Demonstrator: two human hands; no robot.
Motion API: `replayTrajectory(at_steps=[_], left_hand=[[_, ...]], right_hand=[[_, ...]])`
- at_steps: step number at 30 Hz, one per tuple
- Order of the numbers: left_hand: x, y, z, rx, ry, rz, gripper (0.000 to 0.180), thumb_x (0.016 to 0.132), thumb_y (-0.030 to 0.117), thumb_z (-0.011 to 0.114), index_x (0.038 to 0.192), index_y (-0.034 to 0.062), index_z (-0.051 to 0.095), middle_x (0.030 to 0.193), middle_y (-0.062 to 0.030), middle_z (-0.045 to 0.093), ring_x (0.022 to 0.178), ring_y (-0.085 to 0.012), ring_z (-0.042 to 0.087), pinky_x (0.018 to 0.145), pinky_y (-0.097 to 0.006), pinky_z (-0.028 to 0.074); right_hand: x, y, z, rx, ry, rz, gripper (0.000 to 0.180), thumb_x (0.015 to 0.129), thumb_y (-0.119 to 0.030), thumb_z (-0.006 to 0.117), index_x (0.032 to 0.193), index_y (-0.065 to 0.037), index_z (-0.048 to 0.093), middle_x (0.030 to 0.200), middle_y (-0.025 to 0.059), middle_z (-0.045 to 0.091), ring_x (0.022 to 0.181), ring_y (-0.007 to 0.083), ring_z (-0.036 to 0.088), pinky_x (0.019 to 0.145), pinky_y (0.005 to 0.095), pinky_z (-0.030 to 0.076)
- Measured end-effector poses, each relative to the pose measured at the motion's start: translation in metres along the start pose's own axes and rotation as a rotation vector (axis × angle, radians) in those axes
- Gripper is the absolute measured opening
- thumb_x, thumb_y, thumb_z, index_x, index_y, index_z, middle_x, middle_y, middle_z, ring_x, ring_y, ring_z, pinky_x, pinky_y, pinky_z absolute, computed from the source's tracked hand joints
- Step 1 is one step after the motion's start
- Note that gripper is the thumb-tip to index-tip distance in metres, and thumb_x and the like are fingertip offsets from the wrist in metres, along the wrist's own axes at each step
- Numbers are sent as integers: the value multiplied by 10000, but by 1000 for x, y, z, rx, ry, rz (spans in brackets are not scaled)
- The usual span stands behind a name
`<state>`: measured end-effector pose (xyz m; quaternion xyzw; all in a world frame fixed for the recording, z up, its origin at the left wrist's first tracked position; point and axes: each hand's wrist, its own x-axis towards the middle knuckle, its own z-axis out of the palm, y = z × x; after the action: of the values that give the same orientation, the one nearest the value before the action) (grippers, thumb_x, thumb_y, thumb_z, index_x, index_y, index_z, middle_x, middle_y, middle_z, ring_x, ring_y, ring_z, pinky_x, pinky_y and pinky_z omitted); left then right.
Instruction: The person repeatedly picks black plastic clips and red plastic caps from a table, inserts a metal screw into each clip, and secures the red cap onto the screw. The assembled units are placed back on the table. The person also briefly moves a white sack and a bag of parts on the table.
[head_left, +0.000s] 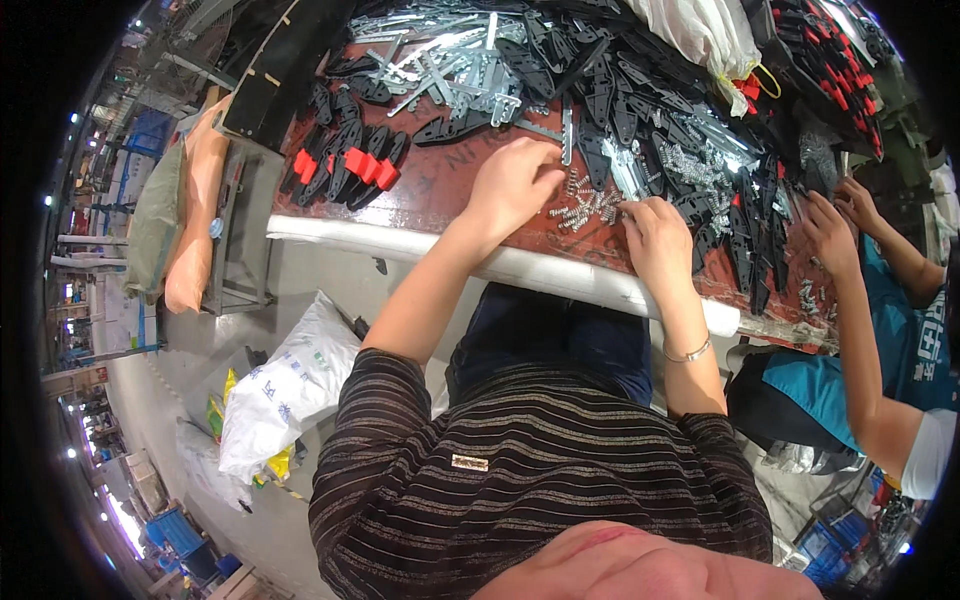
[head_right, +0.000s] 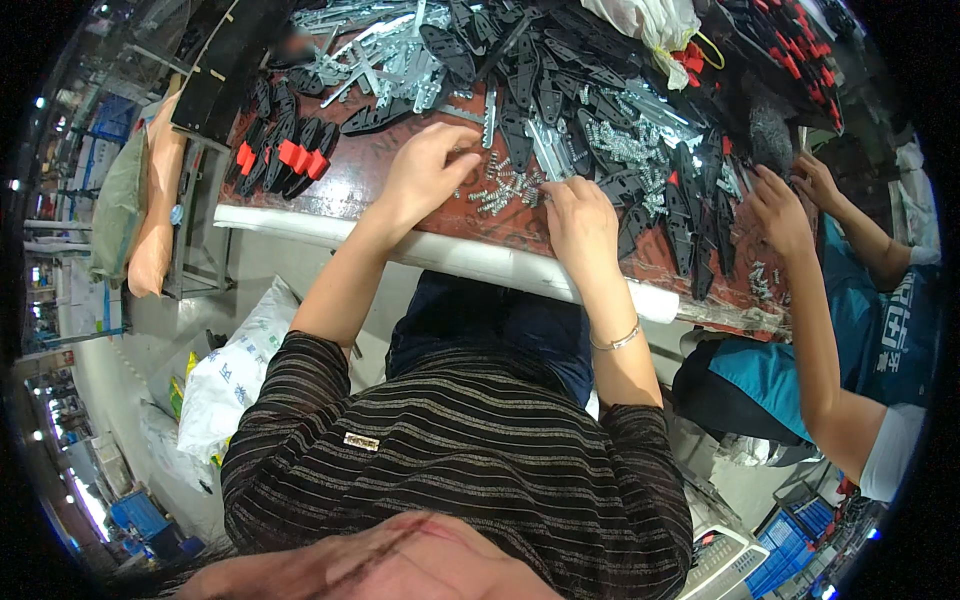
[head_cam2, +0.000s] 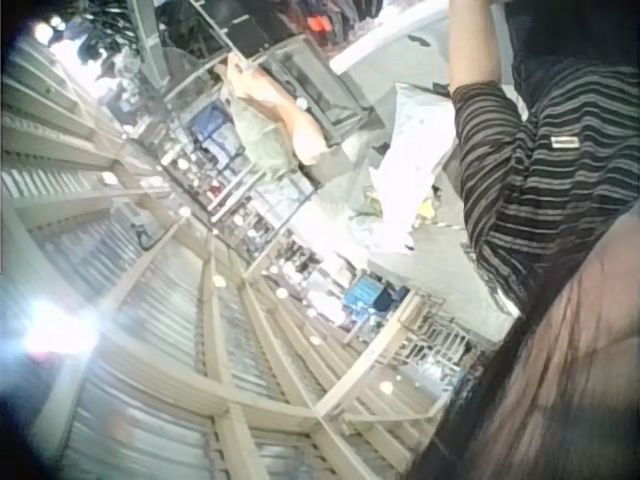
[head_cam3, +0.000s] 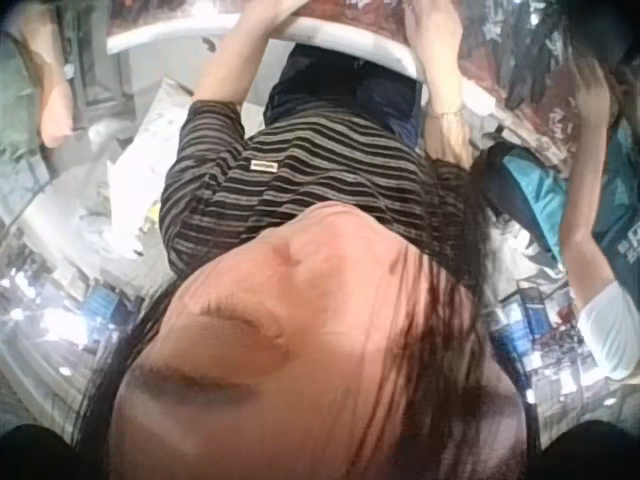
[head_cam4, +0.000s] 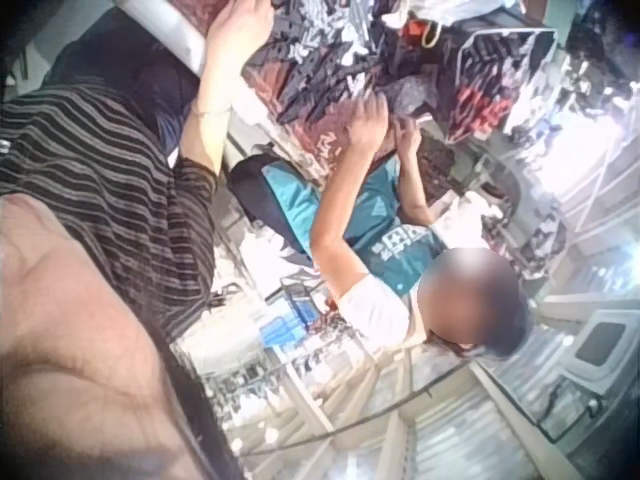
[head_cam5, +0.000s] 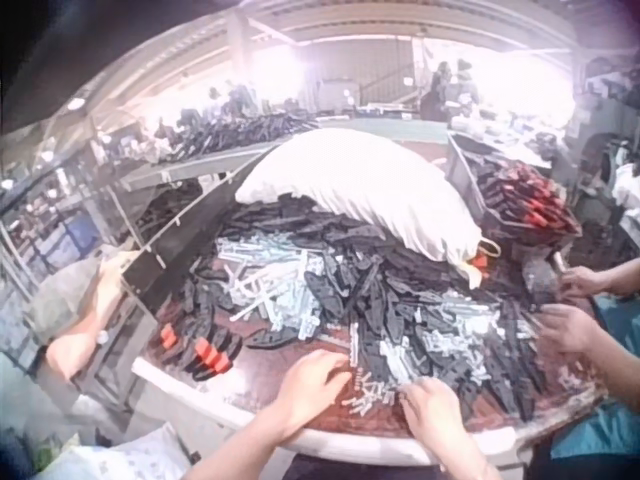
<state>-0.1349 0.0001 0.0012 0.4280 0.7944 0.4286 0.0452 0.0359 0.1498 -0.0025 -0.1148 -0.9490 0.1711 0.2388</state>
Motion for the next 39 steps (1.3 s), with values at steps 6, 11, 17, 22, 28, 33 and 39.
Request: replayTrajectory(at_steps=[6, 11, 17, 22, 28, 33, 39], left_hand=[[8, 7, 15, 79, -170, 1, 301, 723, 171, 720, 984, 47, 638, 905, -138, 610, 830, -304, 624, 741, -381, 498], [12, -5, 14, 23, -129, -79, 246, 734, 96, 700, 928, 24, 566, 856, -122, 617, 792, -248, 624, 712, -342, 501], [7, -6, -7, -202, -41, -138, 188, 783, 32, 649, 953, 17, 569, 856, -78, 642, 798, -155, 625, 731, -283, 489], [35, -35, -67, 56, 319, 49, 141, 812, 129, 647, 927, 49, 631, 764, -41, 635, 722, -146, 616, 666, -280, 486], [86, -59, -135, 443, 631, 235, 588, 753, 285, 725, 1219, 9, 495, 1172, -186, 552, 1108, -331, 502, 963, -403, 374], [56, -62, -65, 258, 52, -77, 403, 780, 294, 671, 1084, 33, 632, 1111, -148, 610, 972, -294, 595, 855, -367, 466], [83, -72, -35, 390, 320, 144, 427, 803, 326, 655, 1110, 32, 619, 1114, -160, 608, 1015, -340, 564, 889, -410, 440]], right_hand=[[0, 2, 12, 61, 108, 1, 149, 745, -35, 622, 893, -54, 637, 783, 94, 574, 772, 288, 579, 678, 385, 478], [3, 1, 14, 46, 127, -12, 117, 738, -44, 634, 855, -53, 627, 793, 93, 576, 760, 288, 572, 670, 384, 473], [-3, 5, 16, -3, 105, -5, 152, 765, -49, 627, 917, -46, 629, 863, 106, 580, 817, 297, 564, 723, 392, 462], [1, 6, 18, -39, 110, -23, 114, 787, -37, 619, 900, -39, 630, 855, 99, 579, 811, 293, 562, 717, 375, 463], [1, 5, 20, -8, 153, -8, 109, 817, -34, 580, 925, -33, 596, 894, 103, 590, 835, 289, 562, 726, 374, 463], [1, 10, 21, 4, 158, 66, 138, 810, -17, 583, 947, -36, 586, 909, 109, 593, 849, 292, 561, 730, 377, 464], [2, 7, 17, 59, 168, 19, 239, 769, 52, 572, 987, -40, 606, 918, 118, 588, 858, 302, 559, 752, 371, 461]])
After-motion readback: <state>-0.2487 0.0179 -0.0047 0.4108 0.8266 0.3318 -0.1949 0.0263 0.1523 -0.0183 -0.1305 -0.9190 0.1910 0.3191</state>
